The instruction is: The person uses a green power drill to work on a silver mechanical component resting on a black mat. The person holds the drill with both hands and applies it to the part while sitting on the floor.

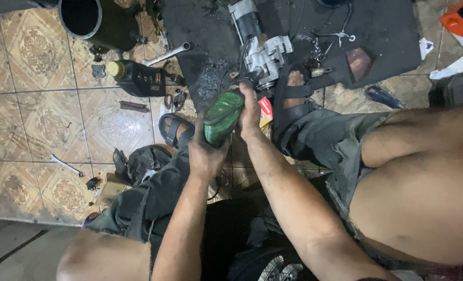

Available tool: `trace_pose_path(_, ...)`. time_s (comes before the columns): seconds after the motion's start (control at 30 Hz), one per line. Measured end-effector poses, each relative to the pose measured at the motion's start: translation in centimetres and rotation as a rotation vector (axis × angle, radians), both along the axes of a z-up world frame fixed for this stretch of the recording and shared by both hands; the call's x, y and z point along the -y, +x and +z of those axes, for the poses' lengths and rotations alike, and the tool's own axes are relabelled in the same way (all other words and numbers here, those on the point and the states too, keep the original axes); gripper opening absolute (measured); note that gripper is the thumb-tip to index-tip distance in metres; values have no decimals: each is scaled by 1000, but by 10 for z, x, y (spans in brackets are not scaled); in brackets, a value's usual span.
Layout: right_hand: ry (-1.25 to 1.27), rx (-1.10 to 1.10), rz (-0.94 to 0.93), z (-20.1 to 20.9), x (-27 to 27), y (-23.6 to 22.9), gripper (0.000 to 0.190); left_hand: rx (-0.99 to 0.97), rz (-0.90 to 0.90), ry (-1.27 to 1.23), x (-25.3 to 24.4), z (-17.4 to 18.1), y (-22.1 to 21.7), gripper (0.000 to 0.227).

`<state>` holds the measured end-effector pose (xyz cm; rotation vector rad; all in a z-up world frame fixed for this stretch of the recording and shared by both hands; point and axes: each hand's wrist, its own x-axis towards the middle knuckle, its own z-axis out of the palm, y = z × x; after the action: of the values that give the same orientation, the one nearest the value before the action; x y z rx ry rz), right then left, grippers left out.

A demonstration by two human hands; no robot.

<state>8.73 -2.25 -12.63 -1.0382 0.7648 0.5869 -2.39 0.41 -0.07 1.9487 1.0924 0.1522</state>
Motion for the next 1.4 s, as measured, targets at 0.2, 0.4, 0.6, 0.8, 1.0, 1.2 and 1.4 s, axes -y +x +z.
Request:
trace_pose_path(0.2, -30, 20, 24, 50, 8, 4, 49, -44, -23, 30, 0, 1, 12, 81)
trace_pose_path(0.4, -96, 56, 129, 38, 7, 5, 56, -69, 39, 31, -4, -20, 6, 85)
trace_pose_path(0.6, -130, 97, 214, 17, 14, 9, 56, -49, 116, 28, 5, -33, 4, 85)
trace_pose_path(0.8, -131, 105, 231, 28, 6, 16, 55, -27, 156, 10, 6, -46, 9, 89)
trace_pose_path(1.0, -154, 126, 262, 10, 3, 20, 52, 82, 178, -32, 5, -44, 13, 86)
trace_pose_path(1.2, -206, 170, 342, 4, -10, 17, 59, 51, 166, -10, -12, -49, 13, 87)
trace_pose_path(1.4, -252, 203, 396, 35, -18, 20, 65, 59, 172, -32, -15, -64, 15, 82)
